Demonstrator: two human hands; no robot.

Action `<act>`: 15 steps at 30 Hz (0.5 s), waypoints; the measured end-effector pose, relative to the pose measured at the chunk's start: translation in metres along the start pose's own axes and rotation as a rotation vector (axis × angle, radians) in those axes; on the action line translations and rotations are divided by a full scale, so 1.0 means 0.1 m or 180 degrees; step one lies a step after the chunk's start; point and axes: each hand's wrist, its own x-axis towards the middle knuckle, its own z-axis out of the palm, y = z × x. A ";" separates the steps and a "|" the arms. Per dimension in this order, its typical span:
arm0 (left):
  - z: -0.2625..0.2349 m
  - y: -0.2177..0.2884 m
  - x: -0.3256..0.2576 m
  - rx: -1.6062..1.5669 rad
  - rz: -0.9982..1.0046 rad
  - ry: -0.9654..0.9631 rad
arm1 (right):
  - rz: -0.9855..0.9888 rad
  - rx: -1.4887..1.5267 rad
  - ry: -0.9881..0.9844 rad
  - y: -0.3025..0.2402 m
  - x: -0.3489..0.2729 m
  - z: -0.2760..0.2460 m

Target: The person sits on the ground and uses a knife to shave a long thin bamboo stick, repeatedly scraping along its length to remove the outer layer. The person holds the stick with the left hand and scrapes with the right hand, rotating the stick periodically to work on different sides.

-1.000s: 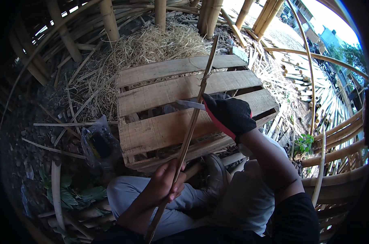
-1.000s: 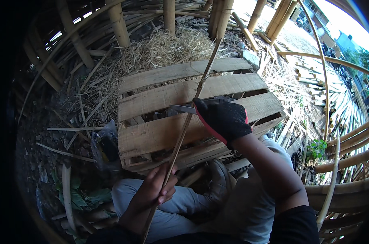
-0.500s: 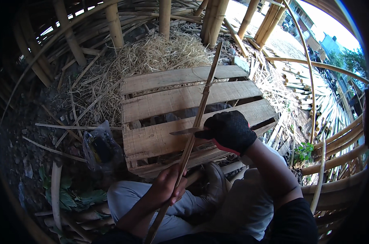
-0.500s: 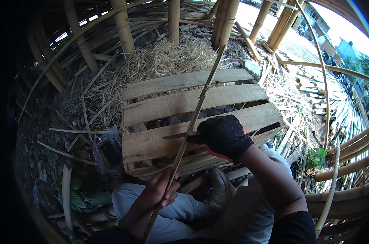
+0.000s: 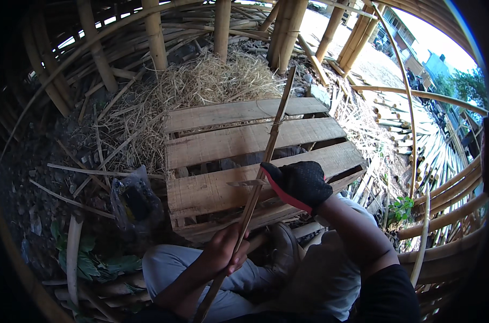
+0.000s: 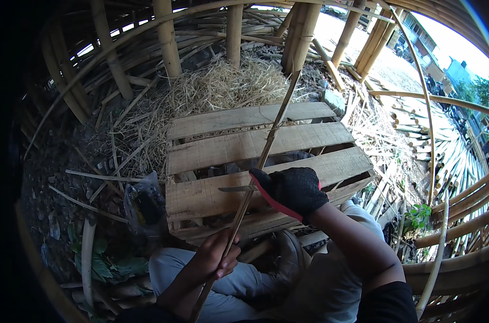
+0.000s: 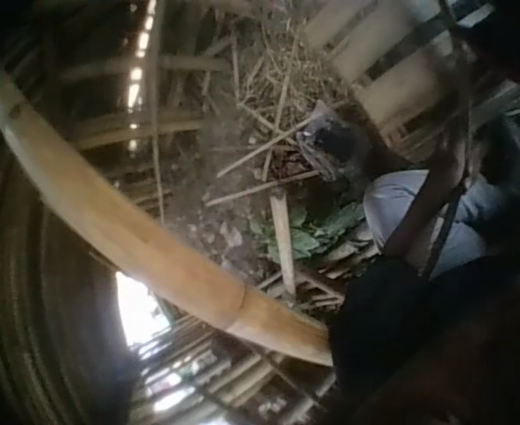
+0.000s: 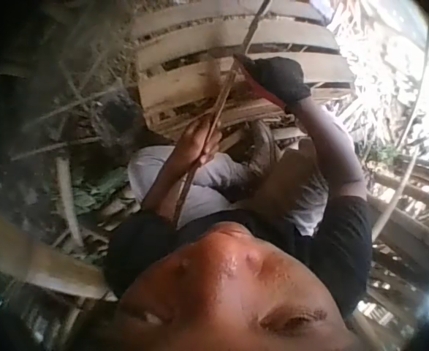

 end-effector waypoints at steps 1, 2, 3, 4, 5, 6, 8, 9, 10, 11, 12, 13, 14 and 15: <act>0.00 0.00 0.00 0.0015 -0.0002 -0.0007 | -0.0027 -0.0054 0.0032 0.02 0.00 0.00; 0.01 0.01 0.01 0.0031 -0.0002 -0.0014 | -0.0054 -0.0108 0.0065 0.04 0.00 0.01; 0.02 0.01 0.01 0.0046 -0.0002 -0.0022 | -0.0082 -0.0164 0.0099 0.06 0.01 0.02; 0.02 0.01 0.01 0.0041 -0.0017 -0.0023 | -0.0008 -0.0078 0.0134 0.08 0.02 0.03; 0.03 0.01 0.01 0.0037 -0.0032 -0.0024 | 0.0066 0.0008 0.0169 0.11 0.04 0.04; 0.03 0.01 0.01 0.0033 -0.0046 -0.0026 | 0.0140 0.0092 0.0205 0.12 0.05 0.05; 0.02 -0.01 0.01 0.0069 -0.0020 0.0009 | 0.0085 -0.0269 -0.0004 0.00 0.02 -0.02; 0.02 -0.02 0.02 0.0087 -0.0004 0.0029 | 0.0054 -0.0451 -0.0105 -0.09 -0.01 -0.06; 0.02 -0.03 0.01 0.0182 0.0029 0.0074 | 0.0058 -0.0176 -0.0259 -0.18 -0.06 -0.07; 0.03 -0.05 0.01 0.0275 0.0062 0.0119 | -0.0223 -0.0237 -0.0130 -0.21 -0.11 -0.07; 0.03 -0.06 0.01 0.0369 0.0096 0.0164 | -0.0504 -0.0298 -0.0002 -0.23 -0.14 -0.08; 0.05 -0.05 0.02 0.0375 0.0099 0.0151 | -0.0326 -0.0280 0.0141 -0.11 -0.10 0.00; 0.05 -0.05 0.02 0.0363 0.0092 0.0148 | -0.0156 -0.0255 0.0265 0.01 -0.01 0.01; 0.06 -0.05 0.01 0.0351 0.0086 0.0143 | 0.0185 -0.0197 0.0331 0.14 0.09 -0.03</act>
